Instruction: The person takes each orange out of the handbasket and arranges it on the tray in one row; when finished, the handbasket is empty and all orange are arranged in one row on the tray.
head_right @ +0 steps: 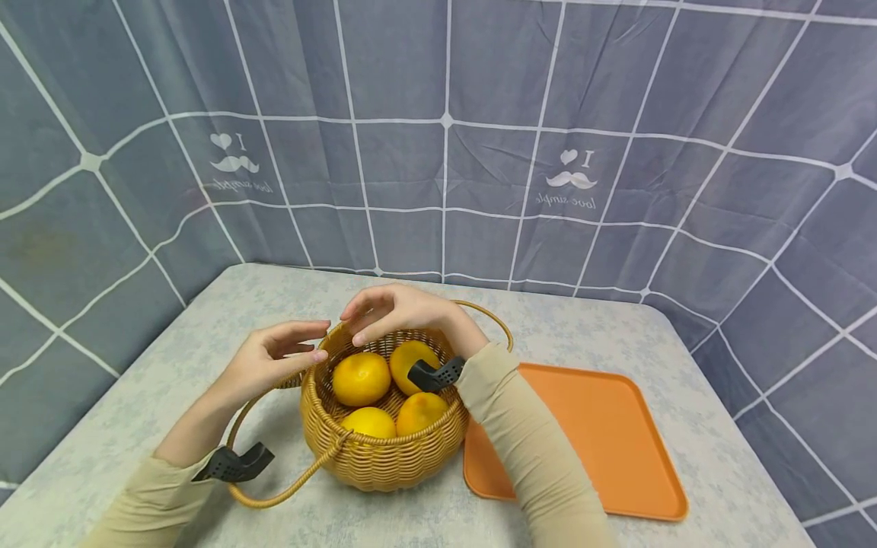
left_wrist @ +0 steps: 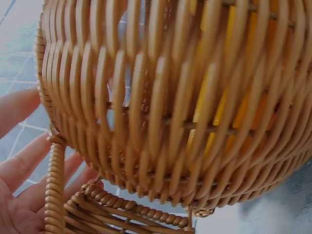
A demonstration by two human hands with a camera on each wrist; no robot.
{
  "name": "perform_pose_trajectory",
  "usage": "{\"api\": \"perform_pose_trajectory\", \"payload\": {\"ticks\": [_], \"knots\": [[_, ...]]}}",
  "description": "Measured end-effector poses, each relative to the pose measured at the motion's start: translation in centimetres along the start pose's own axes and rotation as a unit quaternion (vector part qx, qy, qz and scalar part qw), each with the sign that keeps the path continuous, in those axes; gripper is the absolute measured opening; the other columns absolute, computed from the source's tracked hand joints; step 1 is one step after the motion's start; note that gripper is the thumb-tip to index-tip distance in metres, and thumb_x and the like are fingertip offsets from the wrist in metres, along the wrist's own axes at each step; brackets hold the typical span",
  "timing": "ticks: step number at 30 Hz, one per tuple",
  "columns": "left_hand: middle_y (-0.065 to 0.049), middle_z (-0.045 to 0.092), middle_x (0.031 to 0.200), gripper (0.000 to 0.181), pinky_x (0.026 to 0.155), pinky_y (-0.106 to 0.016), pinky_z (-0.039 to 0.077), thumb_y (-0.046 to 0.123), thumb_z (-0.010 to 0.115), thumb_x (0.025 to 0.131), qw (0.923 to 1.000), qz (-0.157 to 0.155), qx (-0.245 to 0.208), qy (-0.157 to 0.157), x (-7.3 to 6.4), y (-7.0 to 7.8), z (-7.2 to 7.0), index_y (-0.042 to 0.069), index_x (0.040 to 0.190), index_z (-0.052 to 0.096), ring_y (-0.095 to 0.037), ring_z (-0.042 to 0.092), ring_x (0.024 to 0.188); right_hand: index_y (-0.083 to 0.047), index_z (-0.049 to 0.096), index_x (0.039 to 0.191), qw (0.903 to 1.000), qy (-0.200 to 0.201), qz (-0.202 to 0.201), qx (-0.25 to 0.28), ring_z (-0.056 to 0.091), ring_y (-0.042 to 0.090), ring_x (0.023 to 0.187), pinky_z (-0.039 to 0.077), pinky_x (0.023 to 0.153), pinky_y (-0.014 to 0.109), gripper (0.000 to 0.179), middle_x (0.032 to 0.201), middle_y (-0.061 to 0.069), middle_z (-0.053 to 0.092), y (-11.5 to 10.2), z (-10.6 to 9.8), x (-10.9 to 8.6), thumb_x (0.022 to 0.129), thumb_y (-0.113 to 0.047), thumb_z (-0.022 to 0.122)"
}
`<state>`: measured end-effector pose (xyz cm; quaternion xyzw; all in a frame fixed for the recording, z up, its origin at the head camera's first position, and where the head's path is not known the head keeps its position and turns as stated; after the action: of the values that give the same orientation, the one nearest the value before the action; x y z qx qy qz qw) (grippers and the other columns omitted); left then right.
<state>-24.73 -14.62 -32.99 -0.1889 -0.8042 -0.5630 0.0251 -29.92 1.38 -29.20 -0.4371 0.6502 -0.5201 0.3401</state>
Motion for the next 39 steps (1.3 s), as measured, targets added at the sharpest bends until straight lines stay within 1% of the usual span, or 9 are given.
{"api": "perform_pose_trajectory", "payload": {"ticks": [3,10,14,18,20,25,29,34,39], "knots": [[-0.002,0.060,0.125,0.041,0.084,-0.040,0.051,0.026,0.074,0.082,0.9999,-0.010,0.005,0.003,0.1,-0.2,0.2,0.012,0.120,0.065,-0.027,0.060,0.102,0.012,0.052,0.115,0.9996,-0.010,0.022,-0.014,0.046,0.047,0.118,0.048,0.092,0.042,0.032,0.122,0.034,0.050,1.0,0.1,0.1,0.085,0.007,0.063],[-0.008,0.057,0.128,0.039,0.080,-0.032,0.053,0.019,0.074,0.082,1.0000,0.006,0.004,0.004,0.3,-0.3,0.4,0.003,0.116,0.066,-0.026,0.062,0.096,0.013,0.053,0.117,0.9963,-0.043,0.064,-0.039,0.048,0.041,0.118,0.045,0.097,0.035,0.034,0.124,0.032,0.049,3.1,0.3,0.3,0.086,0.005,0.062],[-0.010,0.056,0.129,0.039,0.077,-0.030,0.054,0.018,0.074,0.082,1.0000,-0.006,-0.006,0.003,0.4,-0.7,0.4,0.002,0.116,0.066,-0.026,0.065,0.091,0.014,0.051,0.120,0.9944,-0.061,0.071,-0.049,0.050,0.036,0.119,0.043,0.099,0.038,0.038,0.126,0.028,0.049,4.1,0.5,0.4,0.085,0.005,0.063],[-0.010,0.056,0.129,0.037,0.077,-0.029,0.054,0.017,0.073,0.082,0.9998,-0.011,-0.014,0.002,0.4,-0.9,0.5,0.000,0.115,0.066,-0.027,0.065,0.091,0.012,0.054,0.119,0.9937,-0.054,0.065,-0.073,0.052,0.030,0.118,0.040,0.102,0.042,0.039,0.124,0.024,0.054,4.9,0.4,0.7,0.083,0.004,0.066],[-0.010,0.056,0.129,0.036,0.072,-0.029,0.055,0.016,0.073,0.083,0.9997,-0.013,-0.021,0.002,0.3,-0.9,0.5,-0.002,0.113,0.066,-0.027,0.065,0.091,0.008,0.058,0.118,0.9923,-0.042,0.068,-0.095,0.053,0.026,0.117,0.039,0.103,0.042,0.039,0.122,0.018,0.057,5.1,0.3,0.9,0.082,0.001,0.069],[-0.011,0.055,0.130,0.031,0.066,-0.029,0.055,0.012,0.071,0.084,0.9997,-0.001,-0.026,0.002,0.2,-0.8,0.6,-0.002,0.111,0.067,-0.028,0.065,0.090,0.001,0.062,0.118,0.9866,-0.033,0.087,-0.134,0.052,0.020,0.116,0.038,0.103,0.041,0.041,0.120,0.005,0.061,5.4,0.2,1.1,0.079,-0.003,0.074],[-0.011,0.055,0.129,0.030,0.071,-0.030,0.055,0.011,0.070,0.084,0.9997,0.008,-0.021,0.005,0.2,-0.7,0.5,-0.002,0.111,0.067,-0.028,0.065,0.090,-0.001,0.061,0.122,0.9816,-0.047,0.089,-0.162,0.050,0.017,0.119,0.039,0.103,0.041,0.046,0.124,0.004,0.059,5.7,0.3,1.4,0.078,-0.005,0.075],[-0.011,0.055,0.130,0.030,0.067,-0.031,0.056,0.010,0.070,0.084,0.9997,-0.001,-0.025,0.003,0.2,-0.8,0.6,-0.002,0.111,0.067,-0.028,0.065,0.089,-0.005,0.059,0.125,0.9739,-0.060,0.098,-0.196,0.048,0.012,0.118,0.039,0.102,0.037,0.050,0.127,0.001,0.056,6.3,0.6,1.7,0.078,-0.009,0.076],[-0.010,0.055,0.130,0.029,0.072,-0.031,0.055,0.011,0.070,0.084,0.9998,-0.001,-0.018,0.005,0.2,-0.8,0.6,-0.001,0.110,0.067,-0.029,0.065,0.092,-0.008,0.058,0.129,0.9664,-0.068,0.106,-0.224,0.047,0.013,0.118,0.039,0.100,0.033,0.056,0.131,0.002,0.052,6.6,0.8,1.8,0.077,-0.011,0.077]]}}
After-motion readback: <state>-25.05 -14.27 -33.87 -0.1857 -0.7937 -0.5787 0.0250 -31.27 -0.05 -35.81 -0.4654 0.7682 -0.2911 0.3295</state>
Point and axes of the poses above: each hand's wrist, its own x-axis towards the middle knuckle, its own z-axis out of the palm, y = z × x, the point moved 7 cm from there along x, towards the middle knuckle
